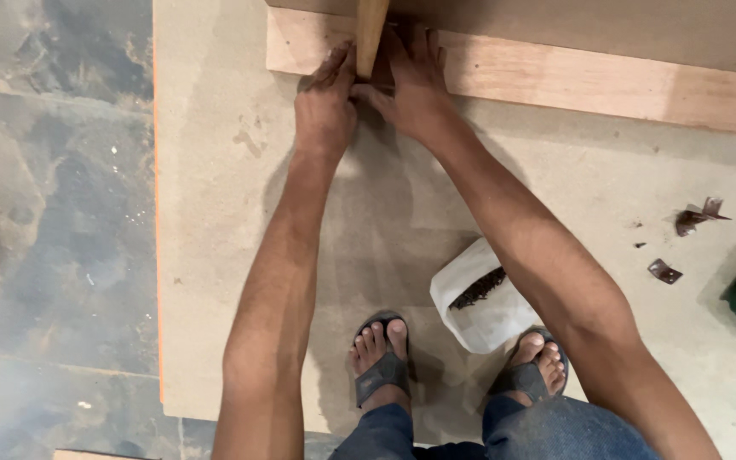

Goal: The person uses a corded electric drill to drive screws into wooden planks and metal brackets on the floor. They repeatedly pick screws from a white bag, position brackets, and fasten them to the wood pieces.

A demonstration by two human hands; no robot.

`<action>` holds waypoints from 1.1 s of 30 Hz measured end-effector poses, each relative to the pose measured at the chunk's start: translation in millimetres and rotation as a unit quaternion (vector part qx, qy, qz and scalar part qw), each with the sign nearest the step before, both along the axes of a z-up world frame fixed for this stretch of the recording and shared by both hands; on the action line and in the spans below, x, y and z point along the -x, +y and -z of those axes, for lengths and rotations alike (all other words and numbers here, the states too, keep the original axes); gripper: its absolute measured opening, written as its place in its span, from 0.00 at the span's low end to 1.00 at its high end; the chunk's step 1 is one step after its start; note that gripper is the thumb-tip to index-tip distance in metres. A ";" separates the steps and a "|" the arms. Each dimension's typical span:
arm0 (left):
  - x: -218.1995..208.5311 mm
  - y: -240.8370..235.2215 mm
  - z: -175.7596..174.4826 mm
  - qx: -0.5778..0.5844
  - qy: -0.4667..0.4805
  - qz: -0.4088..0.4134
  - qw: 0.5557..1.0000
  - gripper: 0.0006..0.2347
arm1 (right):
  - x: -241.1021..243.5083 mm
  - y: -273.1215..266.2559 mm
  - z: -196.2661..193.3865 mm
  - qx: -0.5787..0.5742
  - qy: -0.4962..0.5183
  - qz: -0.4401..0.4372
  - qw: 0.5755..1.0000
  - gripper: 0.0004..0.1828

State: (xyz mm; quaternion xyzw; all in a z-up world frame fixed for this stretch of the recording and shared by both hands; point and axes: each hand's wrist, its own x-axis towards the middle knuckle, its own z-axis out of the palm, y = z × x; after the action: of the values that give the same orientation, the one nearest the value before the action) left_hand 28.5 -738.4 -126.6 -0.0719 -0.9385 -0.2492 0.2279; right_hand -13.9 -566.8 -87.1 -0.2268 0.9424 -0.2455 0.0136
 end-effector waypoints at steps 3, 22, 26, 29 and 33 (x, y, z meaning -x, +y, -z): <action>1.0 -0.3 -0.5 0.010 0.008 0.012 1.000 0.24 | 6.0 -3.2 -4.4 -0.028 -0.074 0.000 0.997 0.42; -2.6 -1.8 1.8 -0.026 -0.028 0.008 0.999 0.25 | 9.2 -22.5 -34.8 -0.107 -0.133 -0.023 0.985 0.34; 0.1 -0.7 -0.5 -0.016 -0.026 0.009 1.000 0.25 | 11.5 -17.9 -29.3 -0.085 -0.116 -0.022 0.989 0.38; -1.8 -0.5 -6.6 -0.031 -0.034 0.005 0.999 0.24 | 13.3 -6.9 -28.1 -0.054 -0.080 -0.048 0.994 0.40; -3.0 2.0 -13.9 -0.053 -0.041 0.002 0.998 0.22 | 5.3 16.8 -33.8 0.118 -0.005 -0.079 0.990 0.48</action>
State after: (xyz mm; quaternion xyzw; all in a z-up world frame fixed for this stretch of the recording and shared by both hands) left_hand 31.5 -736.4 -112.7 -0.0511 -0.9323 -0.3022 0.1919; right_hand -19.1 -550.0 -53.3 -0.2993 0.8860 -0.3540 0.0110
